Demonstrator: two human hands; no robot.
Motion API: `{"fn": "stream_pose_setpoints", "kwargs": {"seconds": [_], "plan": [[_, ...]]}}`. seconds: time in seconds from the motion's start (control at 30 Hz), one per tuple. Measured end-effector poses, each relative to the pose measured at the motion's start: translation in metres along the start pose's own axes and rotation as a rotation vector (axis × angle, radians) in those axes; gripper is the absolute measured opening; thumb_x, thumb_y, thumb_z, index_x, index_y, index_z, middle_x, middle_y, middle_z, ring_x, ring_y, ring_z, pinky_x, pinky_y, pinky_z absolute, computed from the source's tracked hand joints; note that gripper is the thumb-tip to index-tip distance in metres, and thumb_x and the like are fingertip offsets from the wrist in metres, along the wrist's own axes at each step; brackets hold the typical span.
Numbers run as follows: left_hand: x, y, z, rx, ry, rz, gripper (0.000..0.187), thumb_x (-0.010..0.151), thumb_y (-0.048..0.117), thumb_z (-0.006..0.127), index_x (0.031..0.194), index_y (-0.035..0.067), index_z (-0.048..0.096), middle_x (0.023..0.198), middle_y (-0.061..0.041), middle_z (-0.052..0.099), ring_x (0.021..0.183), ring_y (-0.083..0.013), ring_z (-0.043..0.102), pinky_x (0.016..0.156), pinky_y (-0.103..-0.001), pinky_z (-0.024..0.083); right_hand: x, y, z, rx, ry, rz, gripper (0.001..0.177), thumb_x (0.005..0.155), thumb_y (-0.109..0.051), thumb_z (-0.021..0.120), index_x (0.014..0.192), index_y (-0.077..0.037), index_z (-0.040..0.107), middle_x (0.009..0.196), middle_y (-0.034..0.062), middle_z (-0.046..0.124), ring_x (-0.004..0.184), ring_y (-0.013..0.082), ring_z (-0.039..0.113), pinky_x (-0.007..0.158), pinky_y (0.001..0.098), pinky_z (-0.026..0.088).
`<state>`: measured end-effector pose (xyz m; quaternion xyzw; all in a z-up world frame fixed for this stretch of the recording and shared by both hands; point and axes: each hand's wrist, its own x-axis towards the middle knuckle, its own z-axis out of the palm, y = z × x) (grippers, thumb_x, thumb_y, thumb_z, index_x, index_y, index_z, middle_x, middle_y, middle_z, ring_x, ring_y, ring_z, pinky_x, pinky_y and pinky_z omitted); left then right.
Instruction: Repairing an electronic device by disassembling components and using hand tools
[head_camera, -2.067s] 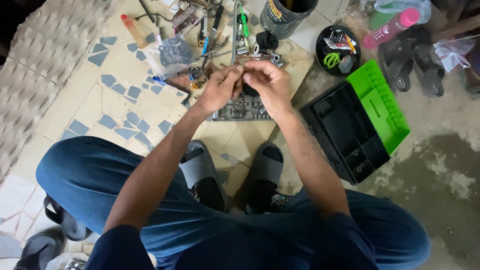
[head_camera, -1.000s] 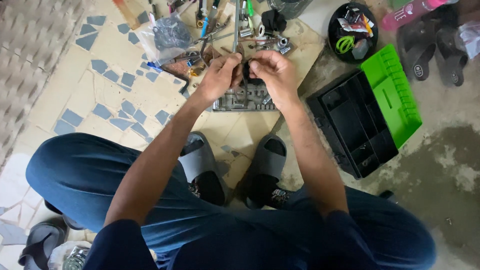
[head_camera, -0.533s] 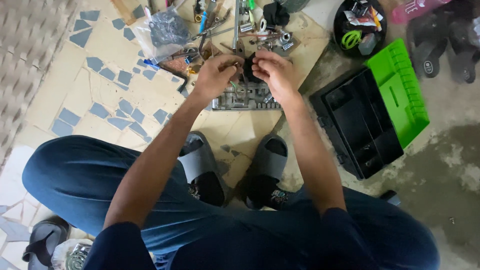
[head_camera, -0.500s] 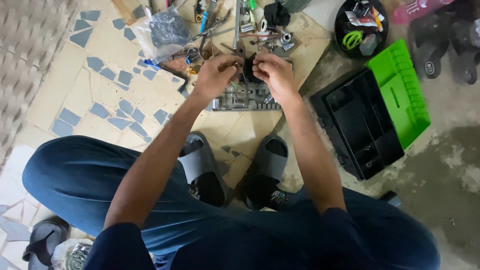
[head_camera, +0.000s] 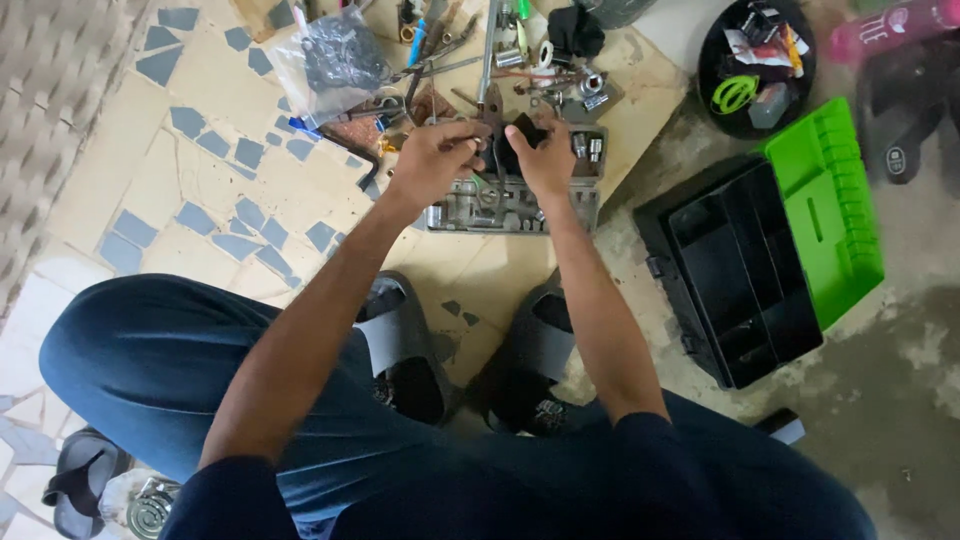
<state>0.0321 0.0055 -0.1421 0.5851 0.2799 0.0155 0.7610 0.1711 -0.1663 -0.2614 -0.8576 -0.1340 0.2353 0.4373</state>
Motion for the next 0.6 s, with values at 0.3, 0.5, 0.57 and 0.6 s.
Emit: {"fn": "stream_pose_setpoints", "kwargs": {"seconds": [0.3,0.5,0.57,0.6], "plan": [[0.016,-0.028,-0.01,-0.04,-0.038,0.1,0.036,0.105,0.008,0.063,0.139,-0.005,0.058,0.115,-0.027,0.069,0.1,-0.031,0.076,0.071,-0.033,0.066,0.033,0.071,0.042,-0.214,0.085,0.03,0.072,0.093,-0.055,0.075,0.131,0.004,0.057,0.124,0.0316,0.062,0.119,0.0489,0.063,0.097,0.0635,0.053],[0.025,-0.036,-0.013,-0.11,0.021,0.193,0.029,0.099,0.004,0.074,0.128,0.001,0.07,0.115,-0.027,0.072,0.095,-0.028,0.077,0.078,-0.036,0.069,0.012,-0.002,0.007,0.036,0.115,-0.095,0.047,0.106,-0.035,0.066,0.133,0.004,0.063,0.121,0.0262,0.064,0.119,0.0461,0.063,0.093,0.0594,0.053],[0.027,-0.034,-0.014,-0.122,0.024,0.225,0.031,0.098,0.004,0.075,0.128,0.0,0.068,0.117,-0.027,0.071,0.094,-0.0264,0.077,0.078,-0.036,0.069,0.011,-0.028,-0.007,0.14,0.107,-0.153,0.04,0.107,-0.03,0.065,0.131,0.002,0.066,0.113,0.0242,0.067,0.116,0.0458,0.065,0.088,0.0596,0.054],[0.028,-0.031,-0.014,-0.073,-0.02,0.255,0.029,0.103,0.004,0.069,0.132,-0.001,0.065,0.12,-0.028,0.069,0.103,-0.0349,0.073,0.08,-0.044,0.067,0.018,-0.028,-0.013,0.212,0.053,-0.178,0.031,0.107,-0.033,0.064,0.119,-0.004,0.069,0.102,0.0167,0.066,0.104,0.0331,0.063,0.083,0.0528,0.049]]}}
